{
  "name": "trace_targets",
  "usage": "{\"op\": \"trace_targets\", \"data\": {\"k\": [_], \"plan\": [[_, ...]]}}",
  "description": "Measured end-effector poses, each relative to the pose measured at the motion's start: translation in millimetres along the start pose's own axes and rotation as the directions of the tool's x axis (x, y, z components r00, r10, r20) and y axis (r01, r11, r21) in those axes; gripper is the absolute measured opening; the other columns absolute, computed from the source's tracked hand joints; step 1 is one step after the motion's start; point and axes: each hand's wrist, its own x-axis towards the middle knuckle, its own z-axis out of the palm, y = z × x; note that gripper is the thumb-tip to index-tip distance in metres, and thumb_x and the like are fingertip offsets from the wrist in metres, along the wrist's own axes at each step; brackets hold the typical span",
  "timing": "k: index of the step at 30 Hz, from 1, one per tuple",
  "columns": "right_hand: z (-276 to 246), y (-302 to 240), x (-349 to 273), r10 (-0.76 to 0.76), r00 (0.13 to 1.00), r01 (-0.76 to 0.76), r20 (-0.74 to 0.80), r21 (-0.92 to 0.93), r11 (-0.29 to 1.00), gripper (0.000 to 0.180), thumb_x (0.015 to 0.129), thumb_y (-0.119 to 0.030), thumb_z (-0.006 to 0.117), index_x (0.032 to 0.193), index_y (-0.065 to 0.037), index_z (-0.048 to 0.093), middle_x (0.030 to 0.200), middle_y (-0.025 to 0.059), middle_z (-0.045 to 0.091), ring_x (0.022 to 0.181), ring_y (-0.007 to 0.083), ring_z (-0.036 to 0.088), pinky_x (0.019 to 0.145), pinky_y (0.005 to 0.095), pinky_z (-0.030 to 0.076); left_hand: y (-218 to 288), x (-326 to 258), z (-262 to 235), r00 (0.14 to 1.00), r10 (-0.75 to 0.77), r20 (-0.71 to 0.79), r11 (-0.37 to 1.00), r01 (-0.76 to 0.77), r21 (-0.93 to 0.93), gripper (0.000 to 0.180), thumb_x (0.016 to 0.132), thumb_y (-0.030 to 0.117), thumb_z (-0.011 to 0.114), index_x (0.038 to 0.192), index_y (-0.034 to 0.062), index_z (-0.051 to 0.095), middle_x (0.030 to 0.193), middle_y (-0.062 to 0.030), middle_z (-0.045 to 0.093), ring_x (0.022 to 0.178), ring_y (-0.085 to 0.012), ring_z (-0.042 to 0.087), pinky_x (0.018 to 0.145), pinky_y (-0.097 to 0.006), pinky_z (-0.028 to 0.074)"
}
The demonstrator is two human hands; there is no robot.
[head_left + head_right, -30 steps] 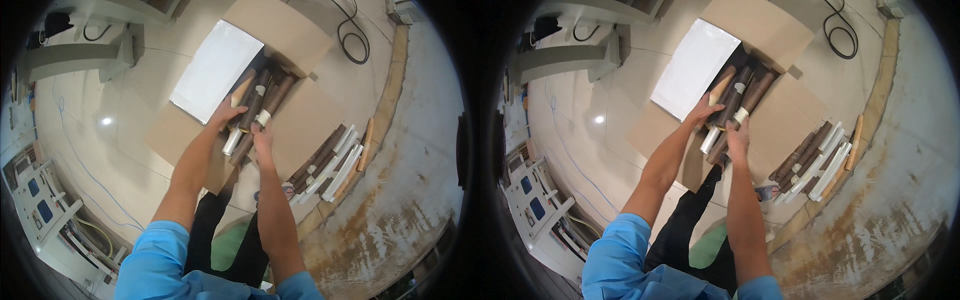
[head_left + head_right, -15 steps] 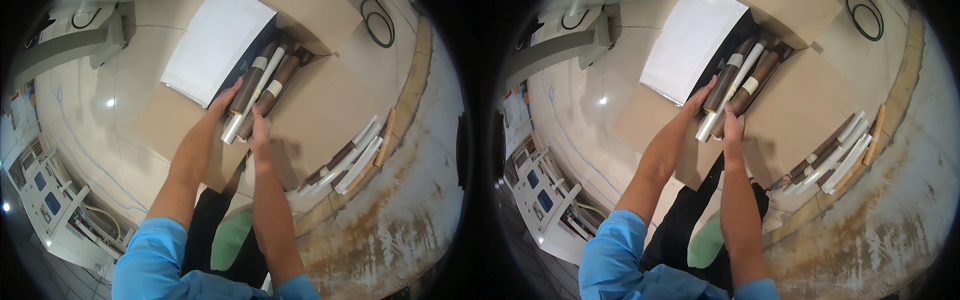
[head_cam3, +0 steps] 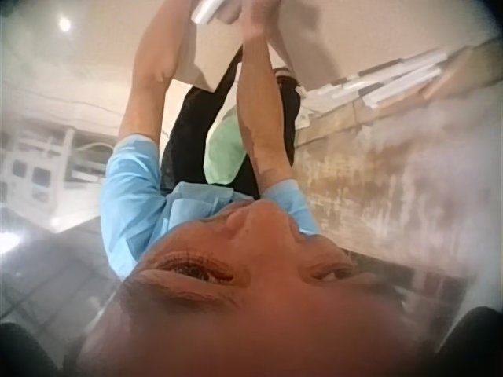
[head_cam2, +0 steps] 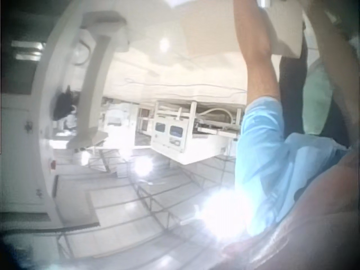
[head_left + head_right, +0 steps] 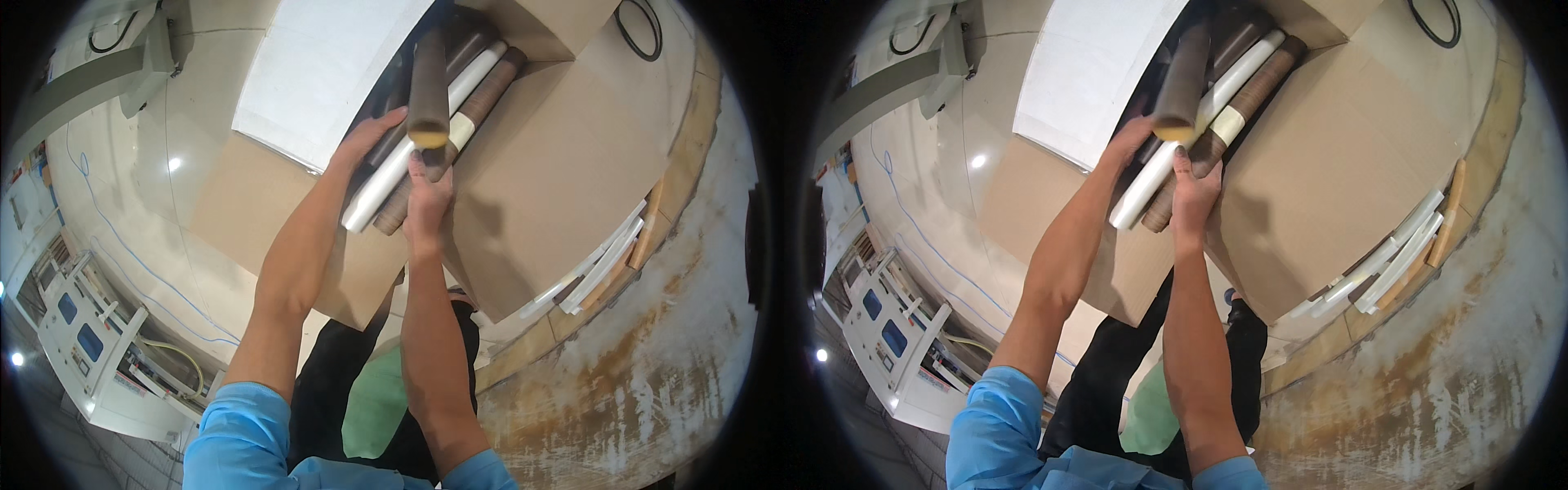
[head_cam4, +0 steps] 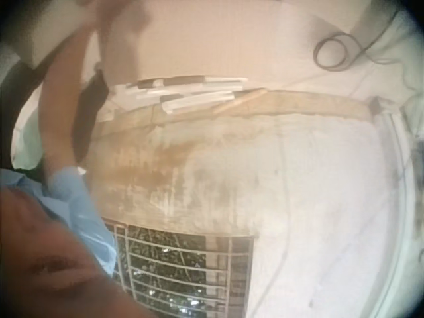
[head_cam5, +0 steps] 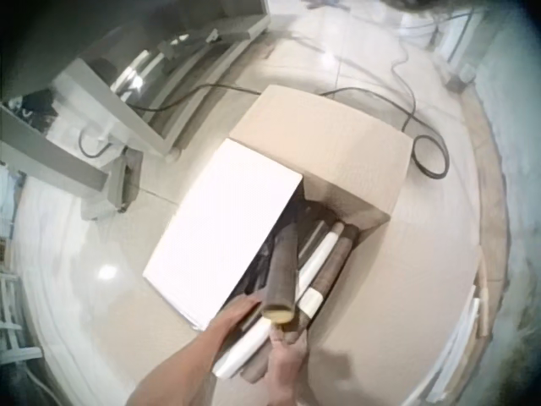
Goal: The person sits on the floor and packs cylindrical objects into a cardboard box. They pick up the cylinders from a pile on the floor and place them into the box, occasionally adjusting their position. Another person briefly assists by handing over items.
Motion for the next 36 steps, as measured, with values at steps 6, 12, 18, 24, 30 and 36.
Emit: {"op": "trace_targets", "data": {"k": [6, 12, 18, 24, 30, 36], "plan": [[3, -44, -27, 0.279, 0.957, -0.272, -0.077, 0.082, 0.959, 0.042, 0.082, -0.013, 0.071, 0.118, 0.0, 0.053, 0.106, 0.0088, 0.061, 0.092, 0.0171, 0.06, 0.087, 0.031, 0.046, 1, -32, -12, 0.963, -0.268, -0.018, 0.944, 0.266, 0.196, 0.078, 0.09, 0.065, 0.049, 0.127, -0.003, 0.058, 0.121, -0.0216, 0.061, 0.112, -0.0275, 0.056, 0.098, -0.034, 0.041], [-29, -96, -129, 0.427, 0.903, -0.427, -0.049, 0.015, 0.904, 0.041, 0.085, -0.01, 0.065, 0.12, 0.0, 0.045, 0.088, 0.0061, 0.056, 0.067, 0.0127, 0.057, 0.061, 0.0299, 0.049, 20, -84, 7, 0.93, -0.023, 0.367, 0.977, -0.057, 0.207, 0.059, 0.082, 0.045, 0.069, 0.115, -0.0031, 0.062, 0.101, -0.0164, 0.067, 0.093, -0.0263, 0.063, 0.086, -0.036, 0.048], [-40, -109, -186, 0.454, 0.889, -0.456, -0.054, -0.014, 0.89, 0.041, 0.085, -0.006, 0.061, 0.122, -0.001, 0.045, 0.086, 0.0065, 0.055, 0.064, 0.0127, 0.056, 0.058, 0.0275, 0.048, 17, -131, 51, 0.993, 0.113, -0.018, 0.97, -0.106, 0.217, 0.052, 0.07, 0.017, 0.067, 0.117, -0.004, 0.058, 0.092, -0.0178, 0.066, 0.083, -0.0236, 0.064, 0.078, -0.035, 0.05], [-66, -116, -209, 0.432, 0.902, -0.432, -0.016, -0.031, 0.901, 0.043, 0.083, -0.003, 0.061, 0.123, 0.0, 0.044, 0.087, 0.0067, 0.056, 0.065, 0.0117, 0.056, 0.06, 0.0274, 0.05, 6, -134, 49, 0.937, 0.267, -0.227, 0.919, -0.177, 0.351, 0.057, 0.072, 0.02, 0.067, 0.125, 0.0009, 0.056, 0.09, -0.0192, 0.067, 0.081, -0.0266, 0.066, 0.076, -0.037, 0.051], [-89, -122, -205, 0.469, 0.881, -0.473, -0.07, -0.198, 0.859, 0.044, 0.084, -0.005, 0.063, 0.125, 0.0, 0.046, 0.087, 0.0062, 0.057, 0.066, 0.0112, 0.057, 0.058, 0.0264, 0.049, 41, -116, 44, 0.964, 0.218, -0.152, 0.837, -0.105, 0.538, 0.053, 0.072, 0.025, 0.068, 0.119, 0.0009, 0.058, 0.082, -0.017, 0.067, 0.075, -0.0287, 0.066, 0.074, -0.037, 0.051], [-96, -130, -192, 0.456, 0.889, -0.442, 0.047, -0.177, 0.879, 0.041, 0.087, -0.009, 0.062, 0.124, 0.0, 0.048, 0.084, 0.0054, 0.056, 0.063, 0.0114, 0.056, 0.058, 0.0258, 0.048, 43, -140, 84, 0.92, 0.205, -0.333, 0.977, -0.175, 0.119, 0.045, 0.077, 0.028, 0.067, 0.107, -0.0042, 0.059, 0.087, -0.0202, 0.066, 0.08, -0.033, 0.065, 0.078, -0.042, 0.049]]}}
